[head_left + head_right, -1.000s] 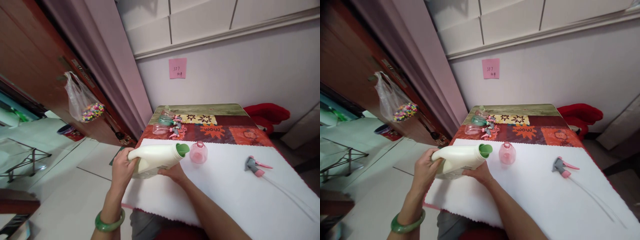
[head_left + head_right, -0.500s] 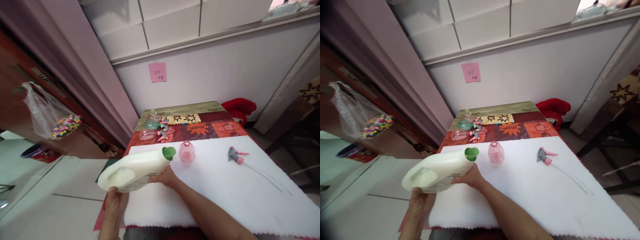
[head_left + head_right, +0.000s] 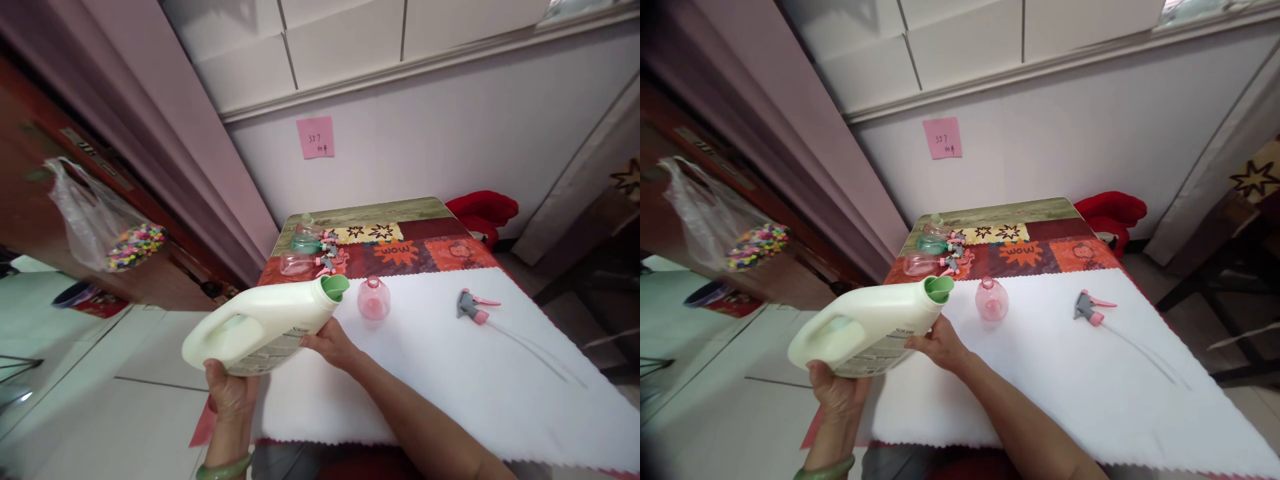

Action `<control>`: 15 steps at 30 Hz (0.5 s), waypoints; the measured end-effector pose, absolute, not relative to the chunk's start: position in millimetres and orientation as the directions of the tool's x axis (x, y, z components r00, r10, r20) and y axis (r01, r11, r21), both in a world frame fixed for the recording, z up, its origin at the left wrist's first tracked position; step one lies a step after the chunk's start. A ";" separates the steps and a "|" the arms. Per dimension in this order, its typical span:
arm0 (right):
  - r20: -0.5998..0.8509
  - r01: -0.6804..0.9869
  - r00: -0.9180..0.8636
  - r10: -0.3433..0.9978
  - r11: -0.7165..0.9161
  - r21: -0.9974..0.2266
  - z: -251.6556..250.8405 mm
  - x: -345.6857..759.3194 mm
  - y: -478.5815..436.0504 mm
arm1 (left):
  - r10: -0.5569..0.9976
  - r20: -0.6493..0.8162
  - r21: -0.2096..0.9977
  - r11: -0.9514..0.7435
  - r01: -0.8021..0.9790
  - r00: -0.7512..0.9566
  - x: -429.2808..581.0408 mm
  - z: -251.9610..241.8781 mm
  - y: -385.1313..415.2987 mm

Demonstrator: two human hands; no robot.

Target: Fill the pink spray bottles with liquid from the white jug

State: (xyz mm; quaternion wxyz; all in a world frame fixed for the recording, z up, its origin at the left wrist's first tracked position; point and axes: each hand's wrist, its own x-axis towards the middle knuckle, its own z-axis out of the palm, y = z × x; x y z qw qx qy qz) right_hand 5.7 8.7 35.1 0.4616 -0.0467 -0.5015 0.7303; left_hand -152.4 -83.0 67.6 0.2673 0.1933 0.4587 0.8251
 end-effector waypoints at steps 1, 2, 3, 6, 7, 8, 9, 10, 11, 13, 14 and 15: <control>0.388 -0.624 -0.550 0.740 -0.056 -0.779 37.9 5.5 6.8 | 0.609 0.101 0.863 -0.448 -0.236 -0.787 -151.7 72.1 -83.3; 0.369 -0.610 -0.526 0.767 -0.038 -0.791 40.1 5.9 5.2 | 0.597 0.127 0.863 -0.460 -0.207 -0.792 -151.3 76.4 -83.6; 0.342 -0.582 -0.498 0.797 -0.015 -0.813 41.8 7.3 4.2 | 0.582 0.150 0.864 -0.471 -0.181 -0.799 -151.1 80.3 -84.0; 0.281 -0.424 -0.435 0.856 0.080 -0.902 44.2 19.7 6.5 | 0.550 0.192 0.866 -0.485 -0.124 -0.813 -151.0 88.9 -85.5; 0.279 -0.362 -0.432 0.857 0.119 -0.924 44.3 26.0 9.0 | 0.545 0.199 0.868 -0.484 -0.112 -0.814 -150.9 90.4 -86.0; 0.284 -0.310 -0.438 0.853 0.153 -0.938 44.0 32.8 11.9 | 0.543 0.203 0.870 -0.482 -0.105 -0.815 -150.5 91.2 -86.5; 0.290 -0.276 -0.448 0.846 0.177 -0.945 43.1 39.2 14.9 | 0.538 0.205 0.872 -0.480 -0.097 -0.817 -150.0 91.4 -86.9; 0.294 -0.264 -0.458 0.839 0.187 -0.946 41.8 44.8 17.8 | 0.532 0.205 0.874 -0.477 -0.091 -0.822 -149.1 91.0 -87.3; 0.296 -0.272 -0.465 0.834 0.184 -0.945 40.0 49.1 20.3 | 0.525 0.200 0.876 -0.473 -0.089 -0.827 -148.0 90.2 -87.6; 0.293 -0.332 -0.474 0.830 0.140 -0.933 35.6 53.6 23.7 | 0.522 0.177 0.882 -0.461 -0.102 -0.834 -145.2 88.0 -88.3; 0.285 -0.373 -0.477 0.831 0.103 -0.922 33.4 53.9 24.7 | 0.522 0.164 0.885 -0.453 -0.109 -0.837 -143.8 87.0 -88.8; 0.272 -0.412 -0.480 0.834 0.059 -0.909 31.3 53.6 25.4 | 0.524 0.154 0.888 -0.445 -0.115 -0.838 -142.3 86.5 -89.2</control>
